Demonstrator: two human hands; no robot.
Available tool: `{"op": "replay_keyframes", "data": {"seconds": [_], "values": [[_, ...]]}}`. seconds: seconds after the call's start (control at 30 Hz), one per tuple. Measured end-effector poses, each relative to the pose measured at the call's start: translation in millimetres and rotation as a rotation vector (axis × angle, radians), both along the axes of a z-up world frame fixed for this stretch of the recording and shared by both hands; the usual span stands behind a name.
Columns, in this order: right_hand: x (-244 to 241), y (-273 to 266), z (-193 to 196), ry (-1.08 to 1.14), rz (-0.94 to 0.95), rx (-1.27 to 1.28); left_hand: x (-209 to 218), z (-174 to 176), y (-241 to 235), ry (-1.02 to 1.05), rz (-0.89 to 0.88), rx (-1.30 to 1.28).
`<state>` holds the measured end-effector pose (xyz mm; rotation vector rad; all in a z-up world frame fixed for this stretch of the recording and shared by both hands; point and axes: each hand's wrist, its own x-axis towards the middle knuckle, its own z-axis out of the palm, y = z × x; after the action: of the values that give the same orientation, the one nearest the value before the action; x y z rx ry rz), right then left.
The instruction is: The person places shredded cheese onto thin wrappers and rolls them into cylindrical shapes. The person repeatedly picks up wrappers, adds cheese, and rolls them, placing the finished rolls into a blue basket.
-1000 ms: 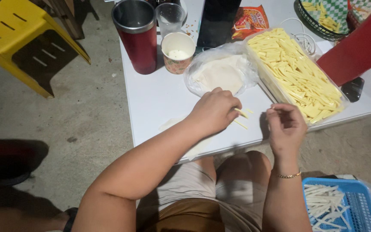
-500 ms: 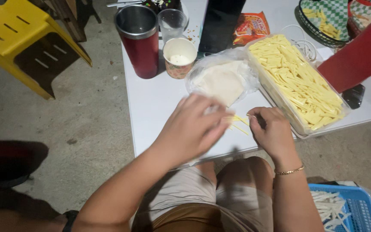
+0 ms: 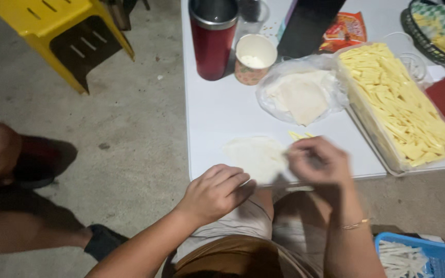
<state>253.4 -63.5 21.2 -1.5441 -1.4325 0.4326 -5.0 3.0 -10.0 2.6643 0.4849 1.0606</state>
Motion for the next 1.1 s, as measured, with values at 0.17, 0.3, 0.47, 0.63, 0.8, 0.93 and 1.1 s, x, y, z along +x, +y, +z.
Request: {"op": "replay_keyframes", "data": {"seconds": [0.17,0.3,0.47,0.63,0.8,0.93,1.1], "values": [[-49,17,7,-0.295,0.229,0.068,-2,-5,-4,-0.072,0.045,-0.066],[-51,21,14,-0.296,0.271,0.111,-2,-6,-4,-0.101,0.045,-0.180],[-44,16,10,-0.313,0.188,0.069,3,-8,-6,-0.116,0.090,-0.206],[-40,5,6,-0.373,0.132,-0.029,0,-8,-6,-0.129,0.091,-0.191],[-42,3,5,-0.437,0.160,-0.018,1,-9,-7,-0.110,0.083,-0.164],[-46,4,11,-0.403,0.228,0.029,2,-8,-8,-0.118,0.116,-0.215],[-45,1,11,-0.375,0.178,0.043,3,1,-8,-0.035,0.102,-0.325]]}}
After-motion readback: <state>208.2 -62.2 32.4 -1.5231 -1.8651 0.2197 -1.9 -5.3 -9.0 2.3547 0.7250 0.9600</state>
